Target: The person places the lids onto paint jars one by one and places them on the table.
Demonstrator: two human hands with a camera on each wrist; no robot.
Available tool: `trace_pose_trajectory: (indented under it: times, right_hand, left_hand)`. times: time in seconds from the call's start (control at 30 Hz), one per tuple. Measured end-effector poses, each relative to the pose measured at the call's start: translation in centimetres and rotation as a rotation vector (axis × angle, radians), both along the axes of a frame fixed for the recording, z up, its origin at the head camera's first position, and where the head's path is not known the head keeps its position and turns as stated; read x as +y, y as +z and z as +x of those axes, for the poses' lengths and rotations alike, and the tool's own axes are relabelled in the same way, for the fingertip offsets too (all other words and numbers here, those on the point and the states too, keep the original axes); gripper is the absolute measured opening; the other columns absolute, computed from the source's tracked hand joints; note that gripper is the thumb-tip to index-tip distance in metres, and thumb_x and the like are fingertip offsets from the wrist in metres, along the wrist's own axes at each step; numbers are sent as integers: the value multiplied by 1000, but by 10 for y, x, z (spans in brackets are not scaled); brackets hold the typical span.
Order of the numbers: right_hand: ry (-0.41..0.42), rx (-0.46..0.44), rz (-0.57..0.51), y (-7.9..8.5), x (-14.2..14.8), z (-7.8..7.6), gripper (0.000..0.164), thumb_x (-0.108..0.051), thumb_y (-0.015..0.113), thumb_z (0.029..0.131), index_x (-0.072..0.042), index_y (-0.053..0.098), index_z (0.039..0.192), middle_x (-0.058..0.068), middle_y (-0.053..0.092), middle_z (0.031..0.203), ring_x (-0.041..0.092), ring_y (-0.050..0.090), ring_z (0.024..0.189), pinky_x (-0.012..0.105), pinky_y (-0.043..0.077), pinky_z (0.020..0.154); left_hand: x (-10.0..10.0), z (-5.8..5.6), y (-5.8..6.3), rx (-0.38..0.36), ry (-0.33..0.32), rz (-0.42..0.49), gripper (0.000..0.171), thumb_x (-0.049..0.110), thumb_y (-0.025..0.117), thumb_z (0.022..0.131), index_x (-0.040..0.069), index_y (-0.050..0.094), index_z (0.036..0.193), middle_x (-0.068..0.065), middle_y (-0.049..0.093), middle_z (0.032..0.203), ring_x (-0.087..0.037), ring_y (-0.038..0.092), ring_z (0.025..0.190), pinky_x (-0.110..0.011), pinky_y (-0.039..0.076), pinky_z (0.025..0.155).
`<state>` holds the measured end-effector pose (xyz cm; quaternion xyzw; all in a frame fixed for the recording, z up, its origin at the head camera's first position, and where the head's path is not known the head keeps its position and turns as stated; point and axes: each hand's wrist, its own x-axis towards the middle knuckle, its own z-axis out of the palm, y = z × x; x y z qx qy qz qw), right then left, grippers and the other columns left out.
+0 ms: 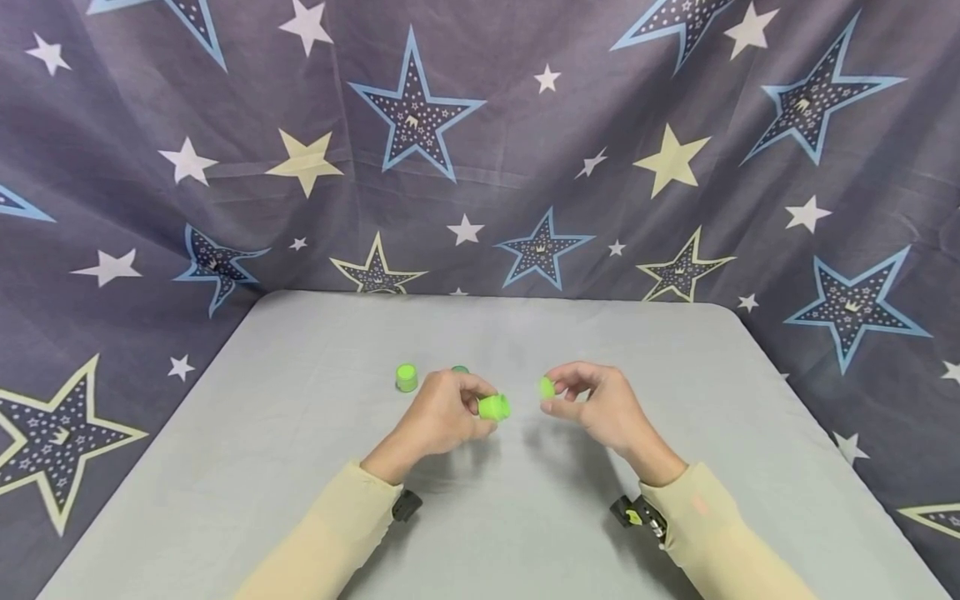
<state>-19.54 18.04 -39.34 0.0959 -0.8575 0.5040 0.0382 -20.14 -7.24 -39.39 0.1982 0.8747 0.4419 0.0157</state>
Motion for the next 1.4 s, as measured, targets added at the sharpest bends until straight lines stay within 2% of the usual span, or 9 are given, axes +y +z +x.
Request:
trace_pose_trajectory:
  times: [0.23, 0.6, 0.83, 1.2, 1.4]
  right_hand:
    - [40, 25, -22, 1, -4, 4, 34, -16, 90, 77, -10, 77, 108, 6, 73, 95, 22, 61, 84, 30, 48, 70]
    - [68, 43, 1, -1, -10, 4, 31, -17, 89, 78, -14, 77, 106, 1, 73, 93, 20, 63, 83, 30, 46, 71]
    - [97, 55, 13, -3, -14, 8, 30, -18, 89, 78, -14, 77, 106, 0, 74, 93, 18, 63, 81, 30, 44, 73]
    - [143, 66, 24, -6, -18, 12, 32, -17, 90, 76, -14, 77, 105, -2, 73, 92, 19, 63, 81, 34, 43, 74]
    - [149, 85, 51, -7, -19, 12, 31, -16, 90, 76, -15, 77, 104, -3, 73, 92, 18, 63, 81, 37, 45, 74]
  left_hand:
    - [3, 0, 2, 9, 0, -20, 33, 3, 91, 71, 8, 79, 101, 3, 65, 82, -13, 59, 75, -28, 52, 64]
    - [4, 1, 1, 0, -2, -28, 33, 4, 91, 72, 9, 79, 102, 3, 65, 83, -14, 59, 75, -29, 53, 64]
    - [3, 2, 1, 28, -7, -29, 33, 3, 91, 71, 9, 80, 101, 5, 66, 81, -12, 60, 74, -28, 53, 63]
    - [4, 3, 0, 48, -61, -19, 30, -1, 90, 71, 9, 79, 98, 6, 70, 81, -10, 63, 73, -26, 57, 66]
    - [4, 4, 0, 44, -76, -20, 30, -1, 89, 72, 9, 79, 98, 6, 70, 80, -14, 65, 73, -26, 57, 65]
